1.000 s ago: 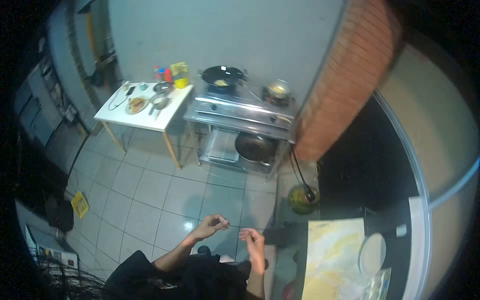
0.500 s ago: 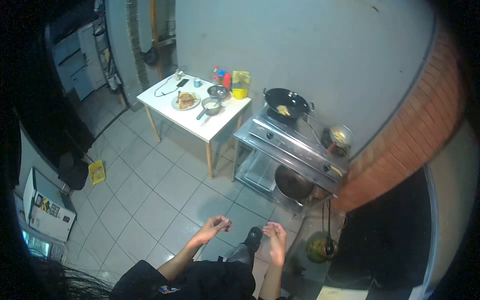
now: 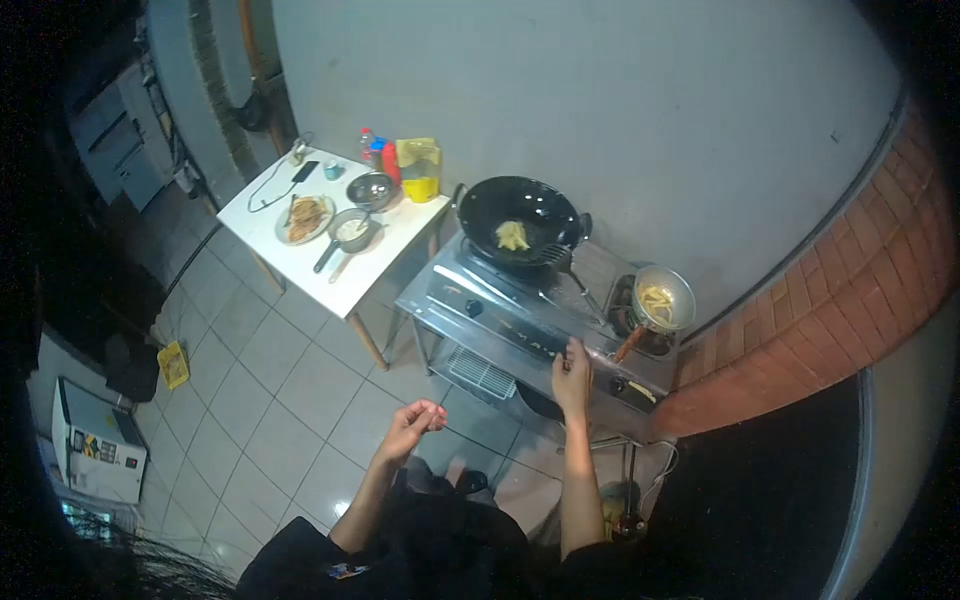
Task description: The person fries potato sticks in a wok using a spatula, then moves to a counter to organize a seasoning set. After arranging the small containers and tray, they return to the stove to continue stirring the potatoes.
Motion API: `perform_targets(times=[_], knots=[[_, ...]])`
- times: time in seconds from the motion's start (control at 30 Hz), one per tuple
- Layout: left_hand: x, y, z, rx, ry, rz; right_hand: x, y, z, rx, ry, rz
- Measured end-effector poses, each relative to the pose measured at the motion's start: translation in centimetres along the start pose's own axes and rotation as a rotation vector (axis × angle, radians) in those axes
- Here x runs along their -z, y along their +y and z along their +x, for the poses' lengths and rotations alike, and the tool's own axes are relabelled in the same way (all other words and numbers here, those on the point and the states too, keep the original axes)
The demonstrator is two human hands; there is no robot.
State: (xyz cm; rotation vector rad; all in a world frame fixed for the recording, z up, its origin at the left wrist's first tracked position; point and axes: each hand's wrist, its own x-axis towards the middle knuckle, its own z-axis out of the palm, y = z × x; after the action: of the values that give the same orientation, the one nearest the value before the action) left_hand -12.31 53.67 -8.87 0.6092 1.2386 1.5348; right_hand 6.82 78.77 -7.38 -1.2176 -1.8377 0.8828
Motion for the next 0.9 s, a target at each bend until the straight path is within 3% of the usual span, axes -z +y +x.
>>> perform_targets(times=[0.07, 0.13, 0.27, 0.43, 0.5, 0.53, 0.67, 0.8, 0.9], knots=[[0.4, 1.5, 2.5, -0.034, -0.050, -0.013, 0.1, -0.3, 4.5, -0.034, -0.002, -0.078], [1.4, 3.2, 5.6, -0.050, -0.027, -0.002, -1.0, 1.6, 8.5, 0.147, 0.077, -0.519], [5.1, 6.6, 12.7, -0.089, 0.010, 0.030, -2.8, 6.3, 13.2, 0.098, 0.074, -0.652], [8.1, 11.3, 23.4, -0.233, 0.160, 0.127, -3.1, 6.0, 14.8, -0.115, 0.012, -0.795], [8.4, 13.7, 26.9, -0.252, 0.158, 0.175, -2.9, 5.5, 15.3, -0.289, -0.115, -0.896], [8.4, 14.6, 28.6, -0.285, 0.171, 0.218, -3.0, 6.8, 15.5, -0.148, -0.039, -0.909], [9.5, 16.3, 34.3, -0.306, 0.143, 0.282, -1.5, 6.8, 15.0, -0.127, -0.026, -0.723], [8.7, 17.5, 37.9, -0.233, 0.185, 0.432, 0.0, 2.2, 15.1, -0.011, 0.068, -0.590], [8.8, 18.2, 39.6, -0.182, 0.107, 0.573, 0.7, -2.6, 15.9, 0.027, 0.001, -0.573]])
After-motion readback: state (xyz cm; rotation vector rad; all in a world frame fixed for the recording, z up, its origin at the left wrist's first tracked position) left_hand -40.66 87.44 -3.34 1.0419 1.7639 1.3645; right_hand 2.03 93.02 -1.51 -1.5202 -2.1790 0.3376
